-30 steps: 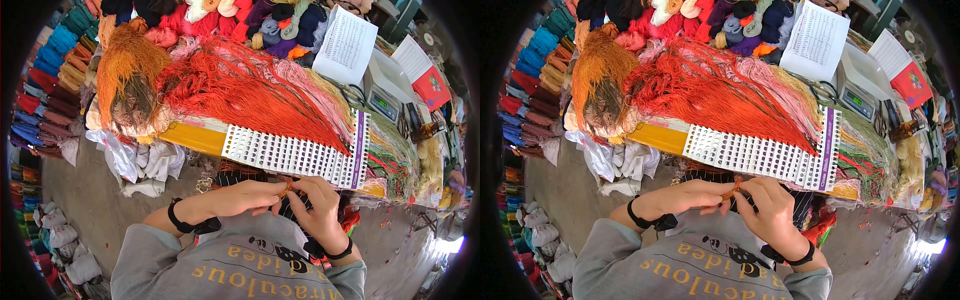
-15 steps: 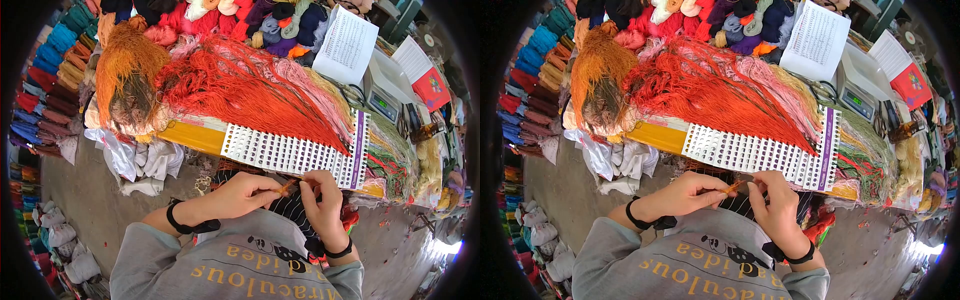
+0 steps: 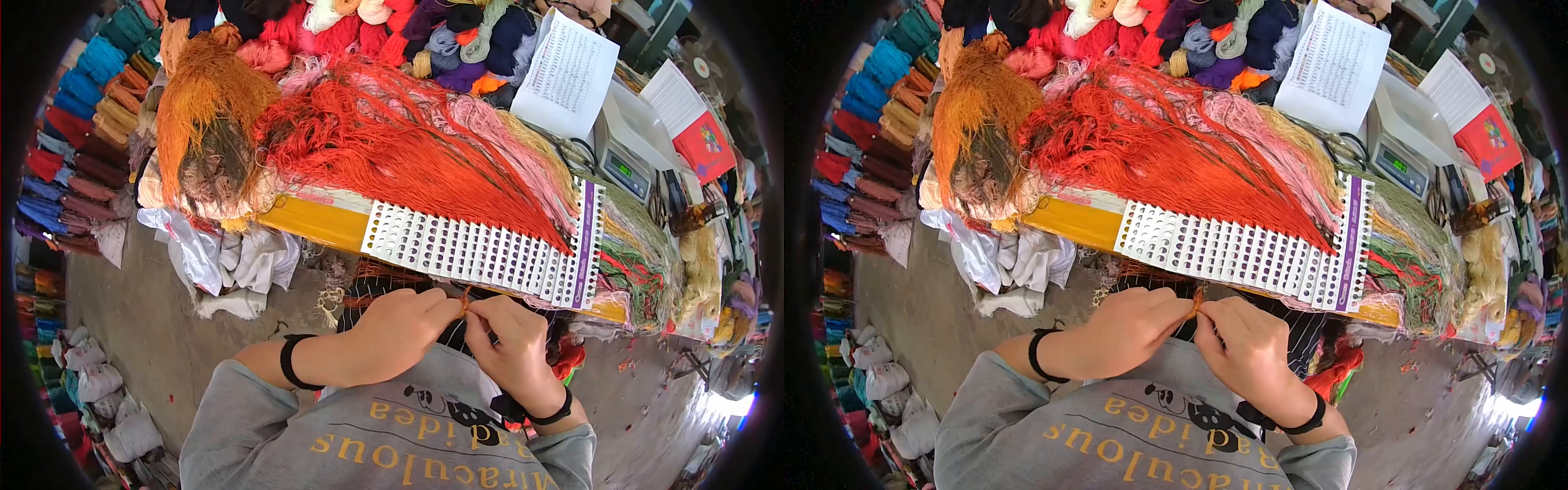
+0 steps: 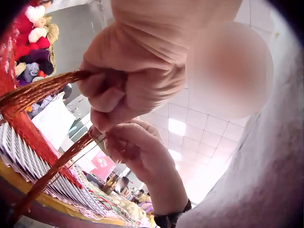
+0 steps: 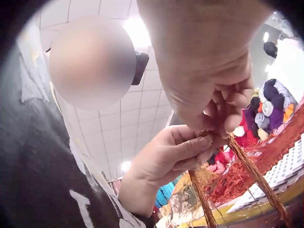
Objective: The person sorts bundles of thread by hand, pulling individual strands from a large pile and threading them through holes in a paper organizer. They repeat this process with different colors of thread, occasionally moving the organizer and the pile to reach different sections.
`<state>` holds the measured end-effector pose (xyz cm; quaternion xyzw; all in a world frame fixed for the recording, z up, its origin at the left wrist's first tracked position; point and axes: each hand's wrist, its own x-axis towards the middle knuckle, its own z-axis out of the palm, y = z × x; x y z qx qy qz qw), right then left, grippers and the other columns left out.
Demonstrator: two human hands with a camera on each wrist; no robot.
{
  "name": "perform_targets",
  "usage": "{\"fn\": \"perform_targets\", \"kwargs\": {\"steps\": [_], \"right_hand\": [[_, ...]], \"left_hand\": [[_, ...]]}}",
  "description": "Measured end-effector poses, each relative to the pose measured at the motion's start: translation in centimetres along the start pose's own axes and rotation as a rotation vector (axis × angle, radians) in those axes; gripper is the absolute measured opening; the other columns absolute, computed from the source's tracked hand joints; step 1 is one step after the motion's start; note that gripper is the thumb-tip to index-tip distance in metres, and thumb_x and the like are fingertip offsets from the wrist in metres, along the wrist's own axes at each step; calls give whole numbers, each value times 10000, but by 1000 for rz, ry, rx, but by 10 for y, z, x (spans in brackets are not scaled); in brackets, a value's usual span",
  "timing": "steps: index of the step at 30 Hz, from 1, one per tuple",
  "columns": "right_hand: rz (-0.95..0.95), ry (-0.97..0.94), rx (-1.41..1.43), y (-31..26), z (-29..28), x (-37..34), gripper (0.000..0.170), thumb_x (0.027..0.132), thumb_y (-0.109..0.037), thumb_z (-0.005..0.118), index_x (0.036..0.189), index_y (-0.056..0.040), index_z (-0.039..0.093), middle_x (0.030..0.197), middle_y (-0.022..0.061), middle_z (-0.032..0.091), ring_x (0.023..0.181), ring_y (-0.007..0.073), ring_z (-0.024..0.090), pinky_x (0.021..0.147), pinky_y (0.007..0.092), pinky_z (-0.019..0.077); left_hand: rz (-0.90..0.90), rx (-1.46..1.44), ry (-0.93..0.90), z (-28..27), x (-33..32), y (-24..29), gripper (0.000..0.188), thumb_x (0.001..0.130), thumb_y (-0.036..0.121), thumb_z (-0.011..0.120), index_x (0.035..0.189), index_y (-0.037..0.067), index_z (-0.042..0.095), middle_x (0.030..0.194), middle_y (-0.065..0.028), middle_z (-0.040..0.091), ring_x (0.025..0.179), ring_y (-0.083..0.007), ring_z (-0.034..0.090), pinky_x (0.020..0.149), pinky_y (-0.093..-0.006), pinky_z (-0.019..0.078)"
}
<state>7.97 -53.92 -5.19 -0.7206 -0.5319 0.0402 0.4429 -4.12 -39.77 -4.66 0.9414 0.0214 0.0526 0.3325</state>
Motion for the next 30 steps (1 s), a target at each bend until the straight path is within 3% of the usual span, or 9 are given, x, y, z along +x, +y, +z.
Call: {"fn": "perform_targets", "kwargs": {"steps": [5, 10, 13, 14, 17, 20, 22, 24, 30], "right_hand": [[-33, 30, -138, 3, 2, 1, 141, 644, 32, 657, 762, -9, 591, 662, 94, 573, 518, 236, 564, 481, 289, 460], [241, 9, 21, 12, -10, -5, 77, 725, 37, 606, 785, -8, 587, 660, 63, 566, 545, 132, 562, 509, 244, 450], [665, 41, 725, 27, -18, -7, 41, 845, -24, 538, 852, 1, 571, 706, 40, 577, 579, 93, 529, 497, 208, 411], [679, 75, 1036, 35, -20, -6, 49, 838, -58, 544, 830, -11, 553, 768, 79, 586, 555, 109, 503, 471, 206, 382], [755, 251, 1404, 46, -31, -4, 96, 829, -128, 541, 807, -39, 511, 919, 134, 586, 552, 147, 491, 447, 222, 382], [739, 321, 1740, 51, -61, 2, 71, 856, -132, 502, 855, -62, 493, 915, 95, 600, 540, 97, 432, 443, 205, 379], [555, 265, 1923, 66, -85, 2, 69, 876, -132, 479, 901, -68, 478, 823, 49, 544, 540, 76, 402, 433, 199, 353], [339, 166, 1890, 78, -109, 13, 87, 894, -139, 465, 933, -62, 467, 756, 15, 438, 535, 76, 372, 435, 207, 337], [342, 306, 1601, 124, -190, 31, 70, 916, -83, 454, 931, -16, 461, 776, 19, 391, 605, 81, 377, 500, 194, 338]], "left_hand": [[38, 110, -49, 1, 2, 0, 218, 803, 80, 594, 1018, 47, 578, 788, -86, 529, 744, -270, 571, 625, -348, 459], [-70, -377, 41, -4, 3, -24, 173, 828, 54, 573, 993, 45, 627, 754, -108, 585, 653, -229, 580, 608, -316, 464], [-212, -573, -113, -8, 3, -36, 149, 874, 71, 547, 978, 20, 641, 707, -66, 586, 614, -129, 540, 578, -267, 435], [-307, -687, -207, -11, 2, -39, 150, 889, 84, 542, 980, 16, 640, 693, -45, 574, 614, -98, 521, 572, -251, 424], [-350, -757, -237, -18, -9, -54, 164, 903, 111, 537, 976, 10, 643, 682, -12, 559, 632, -59, 493, 576, -216, 402], [-428, -861, -235, -31, -22, -67, 169, 899, 120, 536, 969, 13, 647, 684, 6, 558, 657, -50, 496, 591, -198, 395], [-575, -944, -116, -42, -37, -80, 156, 895, 117, 535, 924, 15, 649, 650, 15, 531, 592, -37, 459, 529, -181, 350], [-614, -1021, -54, -59, -55, -96, 157, 897, 123, 535, 929, 9, 639, 631, 22, 502, 555, -36, 421, 501, -184, 323], [-606, -1267, 363, -95, -125, -156, 172, 910, 135, 514, 956, -4, 605, 584, 52, 411, 450, -18, 296, 424, -175, 206]]}}
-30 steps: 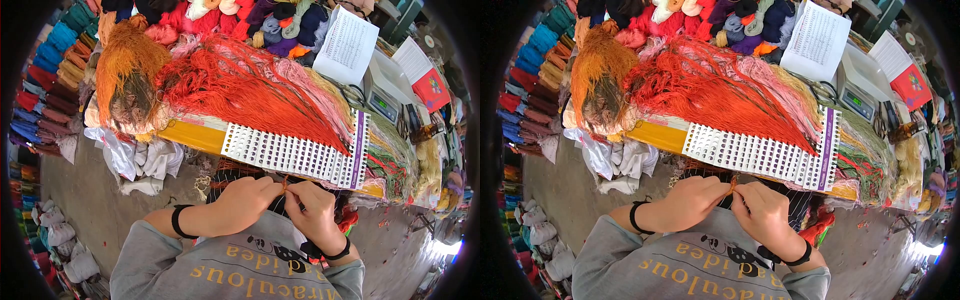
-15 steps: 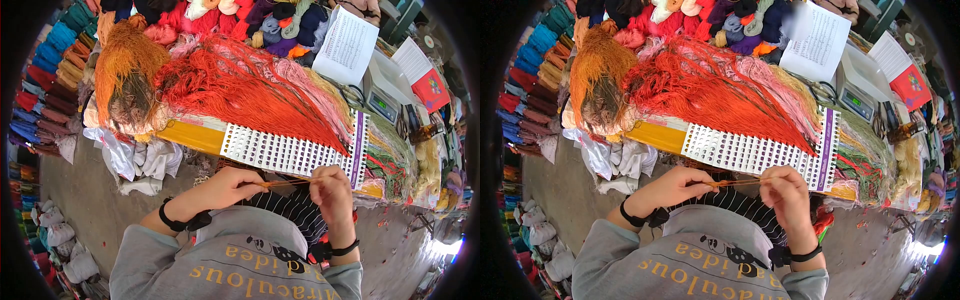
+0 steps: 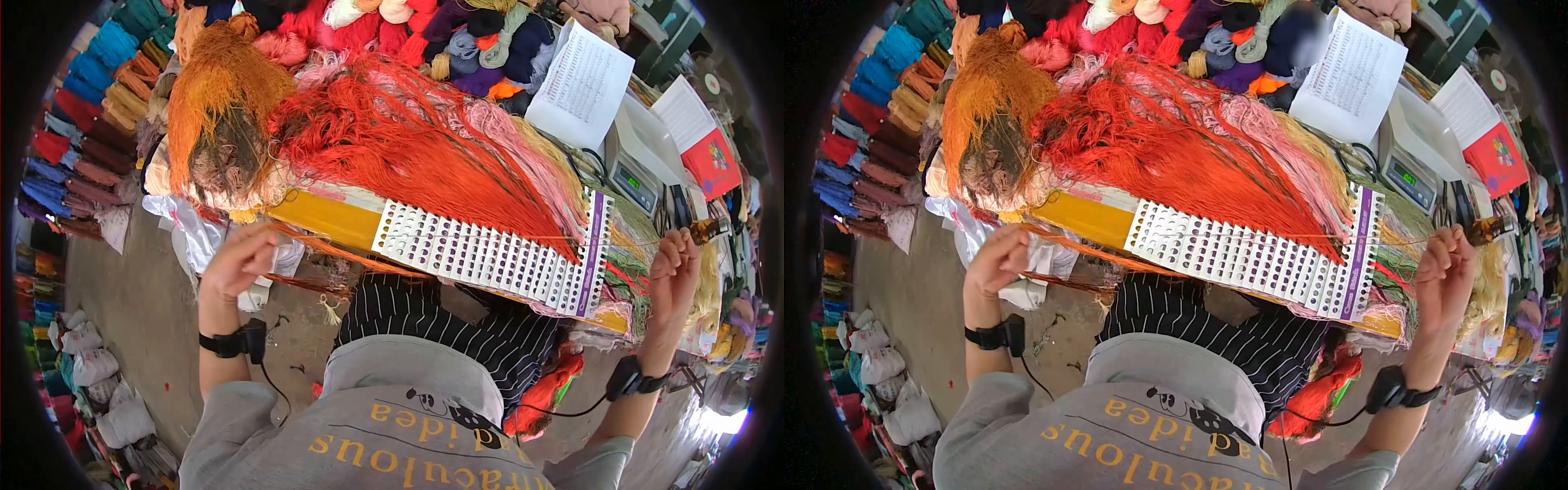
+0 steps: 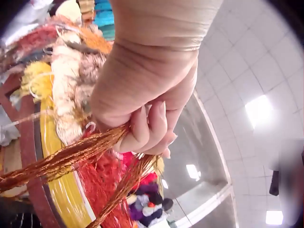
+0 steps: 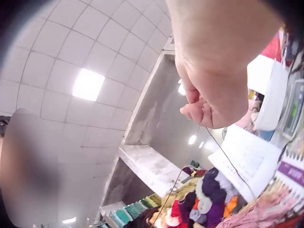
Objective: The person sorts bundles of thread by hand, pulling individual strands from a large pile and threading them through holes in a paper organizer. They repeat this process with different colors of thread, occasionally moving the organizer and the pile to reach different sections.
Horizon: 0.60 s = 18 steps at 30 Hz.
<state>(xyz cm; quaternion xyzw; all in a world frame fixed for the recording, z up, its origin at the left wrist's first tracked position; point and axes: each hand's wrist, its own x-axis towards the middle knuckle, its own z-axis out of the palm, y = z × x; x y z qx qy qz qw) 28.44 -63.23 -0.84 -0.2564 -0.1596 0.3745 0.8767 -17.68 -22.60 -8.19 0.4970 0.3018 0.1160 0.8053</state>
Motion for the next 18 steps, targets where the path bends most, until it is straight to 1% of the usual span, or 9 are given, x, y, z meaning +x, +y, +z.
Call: {"fn": "perform_targets", "kwargs": {"steps": [2, 5, 7, 8, 10, 11, 12, 14, 18], "right_hand": [[3, 117, -57, -22, -17, 8, 63, 921, -55, 455, 950, -1, 467, 794, 30, 411, 634, 90, 393, 511, 190, 345], [-43, 172, -155, -50, -53, 17, 113, 927, -59, 467, 1010, 15, 484, 830, 39, 452, 665, 99, 431, 547, 186, 390], [-68, 189, -197, -60, -69, 21, 133, 928, -63, 472, 1030, 20, 490, 840, 43, 464, 679, 102, 446, 560, 187, 404], [-70, 213, -202, -63, -75, 22, 143, 929, -68, 473, 1039, 22, 494, 850, 49, 479, 689, 103, 457, 565, 190, 411], [-74, 238, -207, -68, -84, 24, 153, 931, -72, 475, 1048, 24, 498, 861, 55, 493, 700, 105, 468, 570, 193, 419], [-76, 247, -224, -70, -88, 26, 164, 931, -70, 475, 1060, 27, 498, 865, 56, 503, 703, 107, 471, 569, 196, 420], [-78, 256, -239, -70, -90, 27, 175, 930, -68, 474, 1073, 30, 498, 869, 58, 513, 706, 110, 473, 569, 200, 422], [-84, 272, -252, -67, -91, 30, 179, 930, -70, 477, 1075, 31, 502, 876, 57, 520, 706, 112, 482, 571, 204, 426], [-80, 403, -475, -59, -101, 38, 210, 920, -100, 507, 1093, 18, 520, 920, 58, 561, 735, 123, 538, 603, 215, 440]], "left_hand": [[64, -126, 62, -25, -8, 2, 174, 913, 133, 509, 964, -9, 596, 581, 56, 401, 439, -14, 282, 416, -173, 188], [148, -146, 348, -48, -18, 10, 194, 912, 145, 518, 1000, -16, 582, 568, 60, 368, 436, -7, 260, 412, -175, 161], [94, 344, 486, -71, -23, 10, 212, 895, 166, 547, 972, -21, 608, 593, 57, 446, 456, -37, 357, 426, -185, 255], [95, 342, 487, -103, -23, -3, 212, 895, 166, 547, 972, -21, 608, 593, 57, 446, 456, -37, 357, 426, -185, 255], [350, 1072, 568, -167, -16, -41, 216, 845, 175, 601, 956, -7, 641, 626, 4, 531, 530, -101, 469, 493, -229, 366], [167, 1370, 694, -143, -24, -28, 211, 814, 211, 611, 880, 15, 653, 703, -96, 617, 655, -219, 588, 591, -338, 451], [168, 1370, 694, -133, -25, -27, 211, 814, 211, 611, 880, 15, 653, 703, -96, 617, 655, -219, 588, 591, -338, 451], [-62, 1678, 929, -121, -26, -28, 260, 816, 280, 588, 837, 26, 640, 756, -169, 623, 728, -303, 619, 637, -404, 471], [-143, 1691, 946, -122, -24, -43, 340, 833, 351, 551, 781, 25, 635, 810, -184, 639, 810, -339, 619, 687, -445, 480]]}}
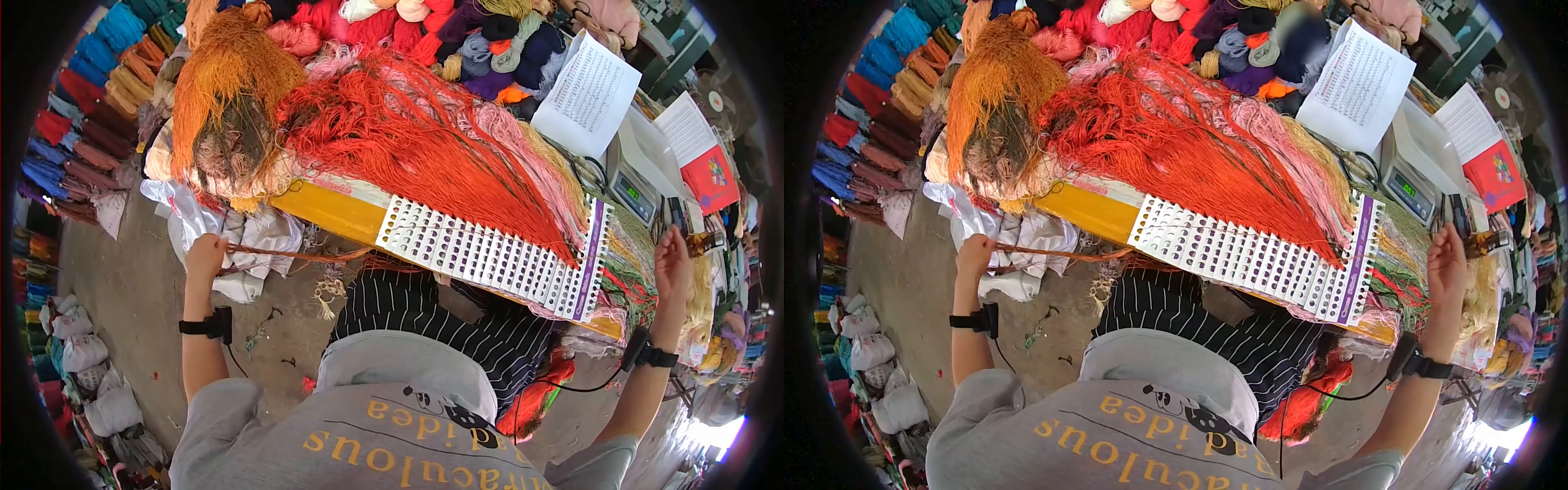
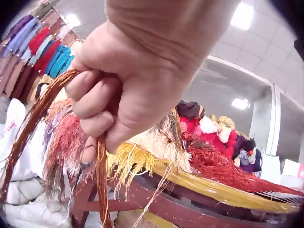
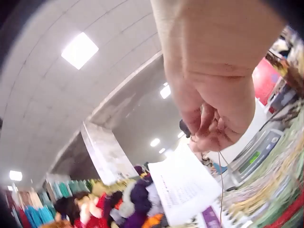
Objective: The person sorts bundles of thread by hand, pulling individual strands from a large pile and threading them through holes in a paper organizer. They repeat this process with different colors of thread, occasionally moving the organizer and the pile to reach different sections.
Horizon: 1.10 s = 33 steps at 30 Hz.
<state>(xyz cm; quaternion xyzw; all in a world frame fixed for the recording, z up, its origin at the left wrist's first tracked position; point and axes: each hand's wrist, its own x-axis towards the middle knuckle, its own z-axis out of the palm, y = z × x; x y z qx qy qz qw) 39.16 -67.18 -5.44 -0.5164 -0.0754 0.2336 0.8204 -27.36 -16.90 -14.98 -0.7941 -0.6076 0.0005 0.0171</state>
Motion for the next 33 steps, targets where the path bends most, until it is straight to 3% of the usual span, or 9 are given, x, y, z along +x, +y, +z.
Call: {"fn": "perform_targets", "kwargs": {"steps": [4, 6, 10, 12, 17, 21, 24, 28, 33], "right_hand": [[-23, 87, -733, 31, 18, -12, 249, 897, -121, 547, 1110, 6, 530, 954, 67, 590, 765, 143, 579, 639, 236, 457], [-710, 82, -1532, 55, 27, -17, 272, 868, -108, 576, 1122, -21, 533, 963, 68, 604, 786, 167, 598, 664, 260, 473], [-511, -372, -1427, 102, 105, -69, 150, 829, -63, 599, 978, -60, 579, 923, 82, 597, 772, 211, 607, 674, 301, 485], [-719, -538, -1498, 121, 132, -83, 151, 787, -67, 631, 931, -73, 585, 889, 79, 579, 749, 253, 599, 656, 325, 487], [-692, -572, -1601, 152, 135, -76, 136, 763, -78, 631, 892, -86, 589, 872, 65, 560, 750, 277, 587, 635, 355, 480], [-653, -575, -1576, 166, 125, -65, 82, 776, -69, 612, 853, -78, 586, 866, 83, 552, 799, 271, 579, 671, 345, 466], [-565, -564, -1329, 165, 120, -56, 51, 813, -60, 597, 847, -38, 567, 838, 70, 541, 812, 212, 568, 688, 299, 447], [-8, -293, -898, 134, 123, -60, 83, 892, -94, 544, 830, -40, 550, 716, -20, 500, 691, 63, 503, 596, 207, 385], [-80, -338, -930, 99, 90, -42, 83, 891, -99, 545, 829, -44, 541, 666, -27, 463, 612, 42, 422, 552, 195, 329]], "left_hand": [[-74, -73, -344, -1, -7, 18, 397, 812, 424, 576, 785, 35, 651, 815, -173, 653, 840, -318, 631, 712, -417, 487], [147, -37, -410, 20, -12, 6, 373, 787, 412, 618, 799, 40, 655, 807, -153, 655, 845, -308, 634, 717, -402, 486], [198, 150, -195, 69, -18, -14, 197, 755, 226, 632, 853, 57, 655, 849, -143, 653, 854, -319, 634, 726, -405, 494], [134, 211, -198, 71, -15, -11, 187, 739, 197, 627, 861, 57, 655, 862, -154, 652, 850, -327, 634, 723, -410, 498], [13, 202, -152, 67, -17, -13, 158, 736, 156, 589, 815, 33, 647, 770, -163, 646, 754, -308, 644, 661, -415, 491], [-247, -968, -604, 19, -19, 1, 284, 840, 243, 486, 634, 63, 562, 485, 8, 444, 403, -65, 355, 390, -249, 234], [-249, -1483, -610, -3, -18, 5, 271, 895, 282, 489, 769, 56, 571, 560, 10, 482, 450, -72, 385, 453, -223, 280], [-83, -1918, -580, -38, -14, -6, 272, 931, 213, 421, 907, -1, 588, 671, -11, 528, 452, -72, 356, 442, -214, 295], [145, -2108, -493, -102, -11, -14, 390, 961, 260, 391, 1216, -20, 485, 631, 3, 454, 418, -58, 292, 409, -182, 248]]}}
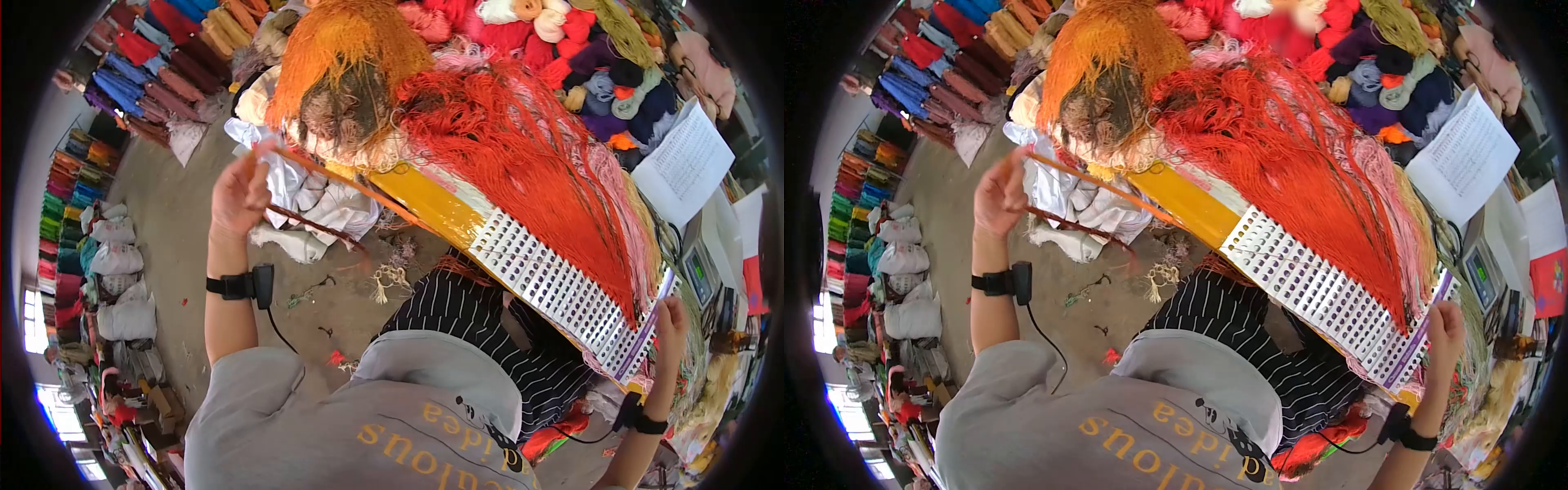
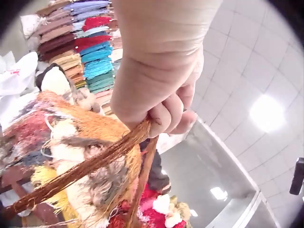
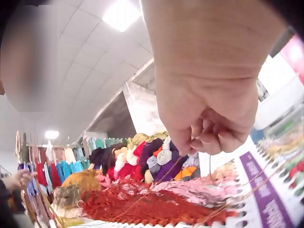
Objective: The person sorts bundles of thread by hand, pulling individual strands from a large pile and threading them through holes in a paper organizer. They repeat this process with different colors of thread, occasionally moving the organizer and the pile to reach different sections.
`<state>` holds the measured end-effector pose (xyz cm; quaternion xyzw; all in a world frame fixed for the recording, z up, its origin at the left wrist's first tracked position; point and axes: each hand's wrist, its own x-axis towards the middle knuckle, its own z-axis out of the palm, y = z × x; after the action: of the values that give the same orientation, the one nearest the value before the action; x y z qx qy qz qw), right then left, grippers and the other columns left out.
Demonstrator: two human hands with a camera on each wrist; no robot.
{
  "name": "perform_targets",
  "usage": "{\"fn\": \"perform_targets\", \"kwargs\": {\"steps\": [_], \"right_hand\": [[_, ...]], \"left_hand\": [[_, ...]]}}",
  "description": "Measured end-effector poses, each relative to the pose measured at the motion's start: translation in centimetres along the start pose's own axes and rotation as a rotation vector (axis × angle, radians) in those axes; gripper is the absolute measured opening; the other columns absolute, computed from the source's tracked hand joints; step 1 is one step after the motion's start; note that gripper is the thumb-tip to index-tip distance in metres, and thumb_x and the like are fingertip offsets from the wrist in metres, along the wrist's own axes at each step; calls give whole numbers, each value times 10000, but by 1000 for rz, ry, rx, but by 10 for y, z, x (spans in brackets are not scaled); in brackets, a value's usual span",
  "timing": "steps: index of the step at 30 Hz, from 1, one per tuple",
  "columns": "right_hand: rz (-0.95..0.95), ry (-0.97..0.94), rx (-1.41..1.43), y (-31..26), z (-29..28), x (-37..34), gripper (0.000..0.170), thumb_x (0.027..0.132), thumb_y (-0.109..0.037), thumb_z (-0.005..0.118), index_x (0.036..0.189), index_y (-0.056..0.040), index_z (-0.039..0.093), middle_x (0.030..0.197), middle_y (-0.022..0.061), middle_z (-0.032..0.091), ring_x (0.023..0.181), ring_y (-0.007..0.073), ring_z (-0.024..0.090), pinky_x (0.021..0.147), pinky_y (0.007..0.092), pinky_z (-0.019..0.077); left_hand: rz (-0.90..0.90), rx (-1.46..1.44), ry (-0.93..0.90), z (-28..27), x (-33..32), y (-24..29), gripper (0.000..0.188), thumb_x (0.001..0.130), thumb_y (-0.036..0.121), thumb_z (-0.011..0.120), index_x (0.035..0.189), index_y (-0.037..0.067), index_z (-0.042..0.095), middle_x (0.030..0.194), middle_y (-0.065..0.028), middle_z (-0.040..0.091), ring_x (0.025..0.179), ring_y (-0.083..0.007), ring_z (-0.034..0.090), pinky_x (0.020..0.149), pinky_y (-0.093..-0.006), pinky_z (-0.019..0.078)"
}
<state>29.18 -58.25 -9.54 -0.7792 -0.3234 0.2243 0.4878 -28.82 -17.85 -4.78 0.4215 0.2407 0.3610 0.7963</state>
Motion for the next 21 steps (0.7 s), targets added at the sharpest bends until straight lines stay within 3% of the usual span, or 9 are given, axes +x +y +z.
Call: {"fn": "perform_targets", "kwargs": {"steps": [5, 6, 9, 11, 13, 15, 17, 19, 21], "right_hand": [[-102, -3, -473, 30, -62, -10, 114, 890, -92, 535, 823, -11, 489, 669, -4, 409, 614, 73, 376, 557, 227, 330], [-115, 57, -637, 34, -78, -11, 126, 892, -97, 537, 828, -4, 482, 675, 15, 404, 623, 89, 384, 566, 238, 339], [-193, 158, -854, 49, -133, -10, 145, 910, -127, 522, 854, 4, 493, 709, 69, 432, 659, 117, 409, 594, 259, 357], [-194, 182, -866, 67, -177, -5, 152, 920, -141, 507, 871, 3, 506, 700, 76, 425, 650, 128, 413, 593, 266, 360], [-196, 205, -877, 68, -197, -7, 165, 931, -155, 492, 888, 2, 518, 691, 83, 419, 641, 139, 417, 592, 273, 363], [-128, 322, -959, 59, -209, -7, 189, 945, -173, 470, 937, 1, 545, 732, 63, 468, 644, 146, 456, 599, 285, 381], [-76, 413, -908, 49, -222, -9, 184, 926, -150, 463, 951, 12, 545, 805, 86, 480, 722, 173, 458, 671, 320, 361], [-7, 502, -710, 40, -231, -9, 185, 908, -128, 456, 965, 24, 545, 878, 109, 492, 799, 200, 459, 742, 354, 340], [64, 602, -339, 30, -248, -11, 193, 889, -105, 449, 979, 36, 546, 951, 132, 503, 876, 227, 461, 814, 389, 320]], "left_hand": [[398, 2, -15, 0, -9, 51, 436, 991, 287, 341, 1303, -10, 411, 829, -49, 569, 450, -62, 300, 430, -193, 278], [454, 24, -23, -13, -10, 63, 415, 993, 239, 336, 1305, -26, 403, 1216, -141, 531, 568, -82, 438, 526, -205, 392], [551, 133, 46, 25, -17, 80, 410, 982, 212, 355, 1280, -60, 433, 1441, -154, 298, 851, -117, 562, 714, -235, 458], [533, 261, -95, 21, -22, 93, 425, 973, 210, 374, 1270, -89, 432, 1493, -125, 171, 1065, -157, 545, 836, -261, 459], [674, 864, 138, 44, -23, 97, 461, 967, 239, 388, 1287, -93, 404, 1490, -125, 182, 1117, -166, 525, 827, -253, 467], [673, 700, 257, 59, -23, 99, 494, 965, 273, 395, 1297, -93, 387, 1485, -122, 201, 1023, -161, 559, 782, -252, 467], [347, -47, -482, 43, -20, 115, 476, 972, 260, 377, 1324, -60, 360, 1411, -146, 344, 930, -148, 565, 765, -267, 456], [370, -64, -449, 41, -19, 113, 476, 974, 277, 366, 1306, -65, 382, 1364, -136, 409, 836, -126, 540, 729, -251, 441], [633, 471, 283, 61, -16, 101, 474, 977, 281, 356, 1282, -78, 410, 1354, -153, 414, 777, -124, 522, 688, -231, 436]]}}
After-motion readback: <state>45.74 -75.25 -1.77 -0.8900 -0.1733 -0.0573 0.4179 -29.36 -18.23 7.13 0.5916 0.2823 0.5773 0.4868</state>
